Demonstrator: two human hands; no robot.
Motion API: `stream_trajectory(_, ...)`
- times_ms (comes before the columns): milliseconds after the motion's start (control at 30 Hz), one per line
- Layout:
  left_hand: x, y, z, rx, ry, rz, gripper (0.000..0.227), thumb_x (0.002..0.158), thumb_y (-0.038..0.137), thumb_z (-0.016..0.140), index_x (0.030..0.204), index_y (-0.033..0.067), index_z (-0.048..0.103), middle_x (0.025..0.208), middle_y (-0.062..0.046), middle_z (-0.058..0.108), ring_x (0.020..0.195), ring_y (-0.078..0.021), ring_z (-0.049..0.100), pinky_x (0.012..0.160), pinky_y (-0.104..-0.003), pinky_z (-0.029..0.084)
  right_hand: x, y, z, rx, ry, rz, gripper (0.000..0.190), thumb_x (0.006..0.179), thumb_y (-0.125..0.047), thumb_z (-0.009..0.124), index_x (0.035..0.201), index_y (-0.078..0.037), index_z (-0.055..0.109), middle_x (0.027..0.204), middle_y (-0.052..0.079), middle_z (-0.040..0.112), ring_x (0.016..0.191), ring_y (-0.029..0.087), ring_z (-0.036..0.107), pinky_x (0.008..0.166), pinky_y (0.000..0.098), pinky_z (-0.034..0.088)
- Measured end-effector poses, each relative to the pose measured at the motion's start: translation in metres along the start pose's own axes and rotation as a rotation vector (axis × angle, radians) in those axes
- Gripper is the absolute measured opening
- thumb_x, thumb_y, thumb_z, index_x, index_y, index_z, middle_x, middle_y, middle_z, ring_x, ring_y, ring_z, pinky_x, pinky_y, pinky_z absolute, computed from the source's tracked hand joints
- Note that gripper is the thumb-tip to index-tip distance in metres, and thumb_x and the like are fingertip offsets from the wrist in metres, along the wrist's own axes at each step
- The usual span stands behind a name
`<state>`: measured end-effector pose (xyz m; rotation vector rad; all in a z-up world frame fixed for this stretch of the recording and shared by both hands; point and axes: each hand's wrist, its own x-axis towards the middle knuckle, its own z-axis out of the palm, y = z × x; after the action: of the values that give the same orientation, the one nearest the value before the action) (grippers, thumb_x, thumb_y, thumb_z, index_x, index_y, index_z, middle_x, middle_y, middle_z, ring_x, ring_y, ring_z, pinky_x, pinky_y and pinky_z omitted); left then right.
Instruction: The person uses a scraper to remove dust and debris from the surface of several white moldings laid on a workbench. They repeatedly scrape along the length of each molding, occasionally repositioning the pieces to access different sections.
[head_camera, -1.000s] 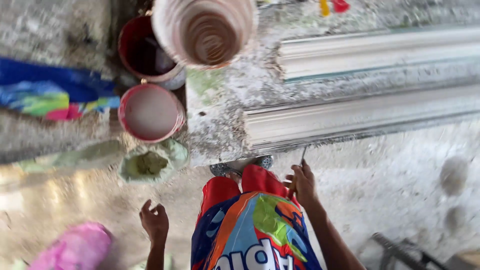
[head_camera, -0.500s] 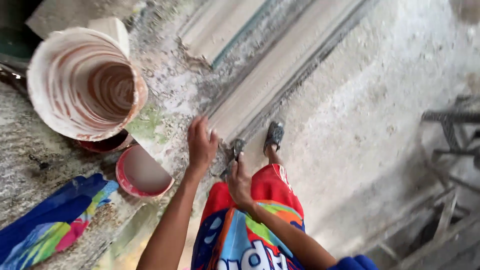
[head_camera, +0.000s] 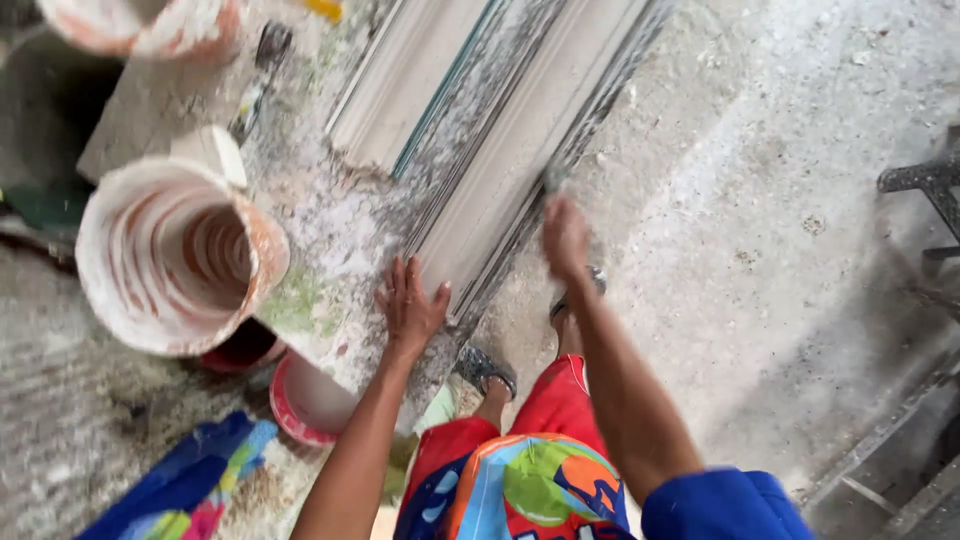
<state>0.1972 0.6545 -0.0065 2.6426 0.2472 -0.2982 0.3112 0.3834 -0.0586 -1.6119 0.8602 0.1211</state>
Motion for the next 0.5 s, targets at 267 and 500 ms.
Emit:
stream_trajectory(267,0.074,0.06,0.01,0.126,0.013,0.005,0.093,0.087,0.063,0.061,0.159,0.0096,0.037,0.165,-0.027,0.029,0.152,-0.0506,0.026,0.112,-0.072,0.024,-0.109,-0.089,-0.026,-0.52,-0.166,-0.21,0.041,0.105,-0.041,0.046,0.139,-0.02,0.058,0.097,0.034,0.071,0.097,0.05,0.07,0.083,0.0611,0.053)
stream_trajectory(500,0.132,0.136,0.017,0.123,0.004,0.007,0.102,0.084,0.065,0.066,0.161,0.0083,0.031,0.164,-0.03,0.026,0.15,-0.0539,0.025,0.11,-0.076,0.026,0.169,-0.203,-0.078,-0.354,-0.067,-0.267,0.041,0.108,-0.043,0.045,0.14,-0.022,0.062,0.11,0.02,0.072,0.109,0.038,0.069,0.095,0.0514,0.055)
